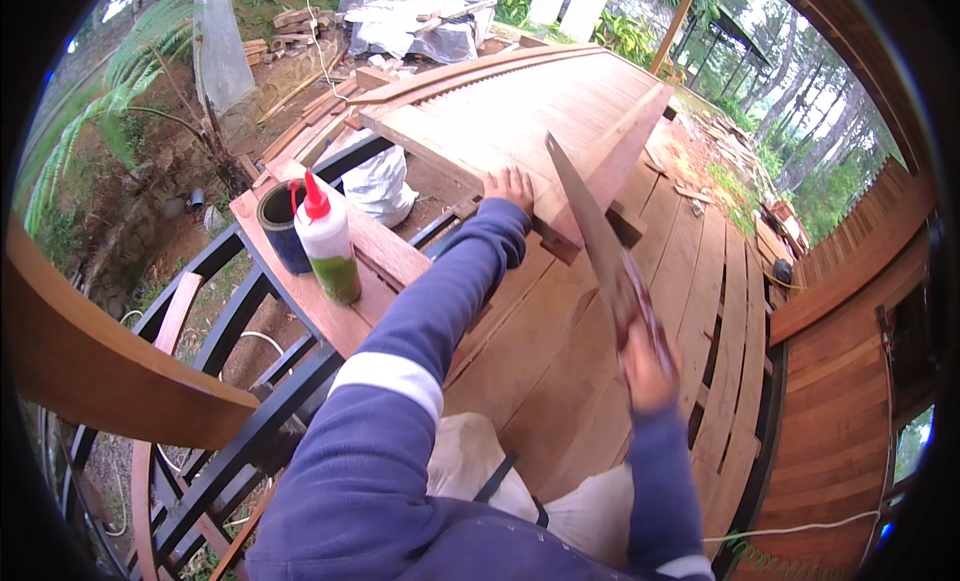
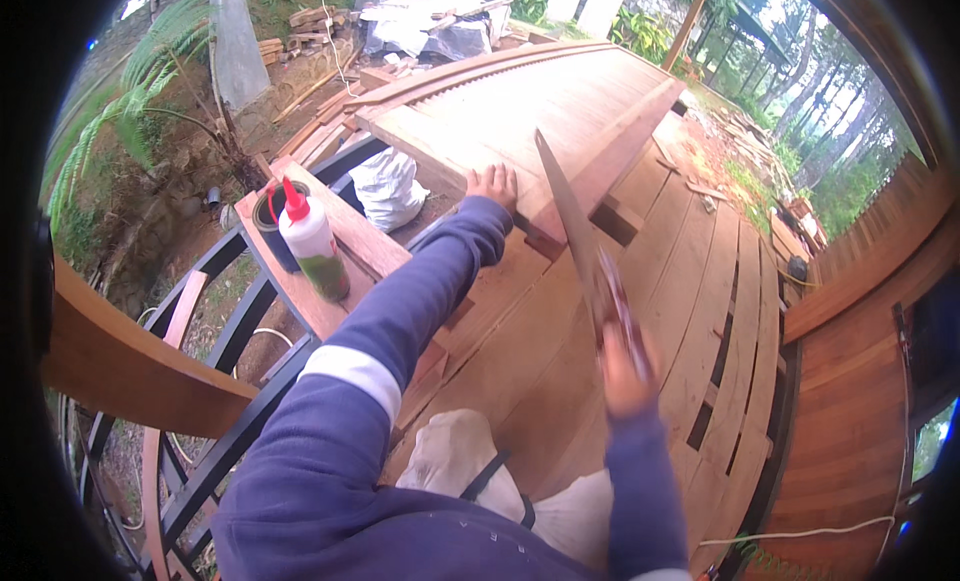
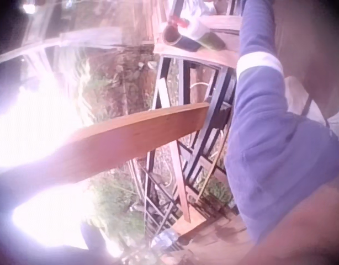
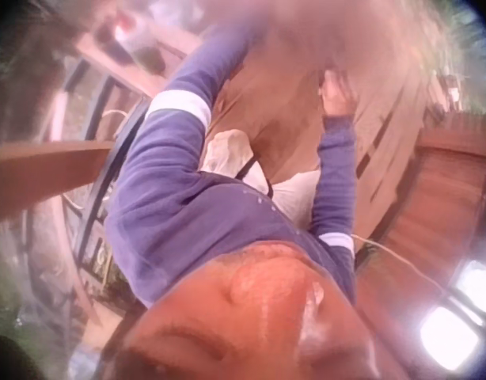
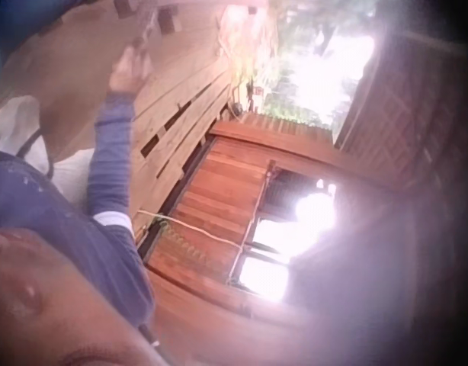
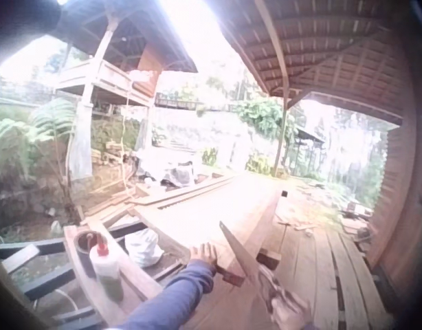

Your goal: The person uses a hand saw to cut a wooden plank on a wooden deck. They then use a square and a marker to measure and mark another plank.

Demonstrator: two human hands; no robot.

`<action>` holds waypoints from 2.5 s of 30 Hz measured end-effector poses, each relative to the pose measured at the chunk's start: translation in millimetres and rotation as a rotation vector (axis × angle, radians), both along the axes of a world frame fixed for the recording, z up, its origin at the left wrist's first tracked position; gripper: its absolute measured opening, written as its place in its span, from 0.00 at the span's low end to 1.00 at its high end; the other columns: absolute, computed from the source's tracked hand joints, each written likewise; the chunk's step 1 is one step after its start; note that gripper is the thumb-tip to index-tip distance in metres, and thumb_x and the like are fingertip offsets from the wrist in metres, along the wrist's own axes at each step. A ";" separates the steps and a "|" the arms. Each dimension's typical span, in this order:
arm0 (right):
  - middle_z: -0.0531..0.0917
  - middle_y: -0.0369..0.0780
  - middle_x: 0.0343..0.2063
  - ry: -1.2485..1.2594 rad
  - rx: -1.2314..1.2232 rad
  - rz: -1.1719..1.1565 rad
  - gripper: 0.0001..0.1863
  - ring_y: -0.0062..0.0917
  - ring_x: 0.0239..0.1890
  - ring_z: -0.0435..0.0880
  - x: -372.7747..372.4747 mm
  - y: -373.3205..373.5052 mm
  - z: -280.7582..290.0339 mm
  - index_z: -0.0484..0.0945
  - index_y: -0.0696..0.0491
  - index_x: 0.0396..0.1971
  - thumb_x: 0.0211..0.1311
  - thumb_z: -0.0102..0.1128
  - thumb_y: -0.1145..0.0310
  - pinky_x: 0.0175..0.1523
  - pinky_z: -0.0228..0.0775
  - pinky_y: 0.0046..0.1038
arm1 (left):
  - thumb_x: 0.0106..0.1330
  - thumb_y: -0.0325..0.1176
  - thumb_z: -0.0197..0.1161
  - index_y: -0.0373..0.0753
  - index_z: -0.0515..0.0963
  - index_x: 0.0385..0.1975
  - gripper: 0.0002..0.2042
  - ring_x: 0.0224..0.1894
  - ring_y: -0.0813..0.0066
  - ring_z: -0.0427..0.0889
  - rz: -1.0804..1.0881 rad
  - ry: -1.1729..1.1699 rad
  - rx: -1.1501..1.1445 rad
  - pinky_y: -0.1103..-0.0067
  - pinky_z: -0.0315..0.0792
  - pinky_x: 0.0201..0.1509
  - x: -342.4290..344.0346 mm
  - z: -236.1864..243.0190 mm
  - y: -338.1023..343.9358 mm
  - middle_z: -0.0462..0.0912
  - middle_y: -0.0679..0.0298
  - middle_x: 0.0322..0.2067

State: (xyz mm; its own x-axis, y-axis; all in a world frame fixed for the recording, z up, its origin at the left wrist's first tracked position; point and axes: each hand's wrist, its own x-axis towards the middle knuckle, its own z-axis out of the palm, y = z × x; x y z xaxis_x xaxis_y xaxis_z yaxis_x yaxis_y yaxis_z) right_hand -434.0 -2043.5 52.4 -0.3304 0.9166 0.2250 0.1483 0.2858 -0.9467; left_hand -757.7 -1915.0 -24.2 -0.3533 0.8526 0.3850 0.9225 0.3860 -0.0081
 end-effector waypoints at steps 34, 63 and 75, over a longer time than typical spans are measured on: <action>0.68 0.39 0.38 -0.065 0.045 0.010 0.19 0.21 0.36 0.66 4.5 -19.7 -7.9 0.69 0.59 0.50 0.66 0.53 0.62 0.40 0.57 0.24 | 0.71 0.36 0.45 0.36 0.61 0.67 0.25 0.71 0.57 0.59 -0.005 0.016 -0.003 0.49 0.56 0.69 -2.5 4.6 -2.2 0.63 0.52 0.68; 0.69 0.43 0.47 -0.168 -0.037 -0.085 0.28 0.25 0.42 0.75 77.5 -128.2 0.7 0.65 0.61 0.59 0.63 0.54 0.60 0.37 0.69 0.25 | 0.67 0.34 0.50 0.42 0.73 0.53 0.16 0.58 0.68 0.75 0.016 0.178 0.179 0.55 0.67 0.56 -11.7 0.1 7.2 0.77 0.62 0.53; 0.84 0.48 0.34 -0.186 0.120 -0.041 0.19 0.29 0.38 0.84 11.3 -38.3 -25.3 0.79 0.62 0.49 0.59 0.67 0.70 0.45 0.74 0.29 | 0.65 0.39 0.60 0.37 0.65 0.62 0.27 0.67 0.65 0.66 0.077 0.104 -0.185 0.63 0.63 0.67 -39.0 29.1 -24.3 0.70 0.57 0.62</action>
State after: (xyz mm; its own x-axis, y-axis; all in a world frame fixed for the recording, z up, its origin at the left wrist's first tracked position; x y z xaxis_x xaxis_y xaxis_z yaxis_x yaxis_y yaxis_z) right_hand -422.7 -2081.8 27.1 -0.3397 0.9004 0.2716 0.3307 0.3847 -0.8618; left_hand -796.7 -1939.3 5.0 -0.3871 0.8840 0.2620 0.8808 0.4386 -0.1785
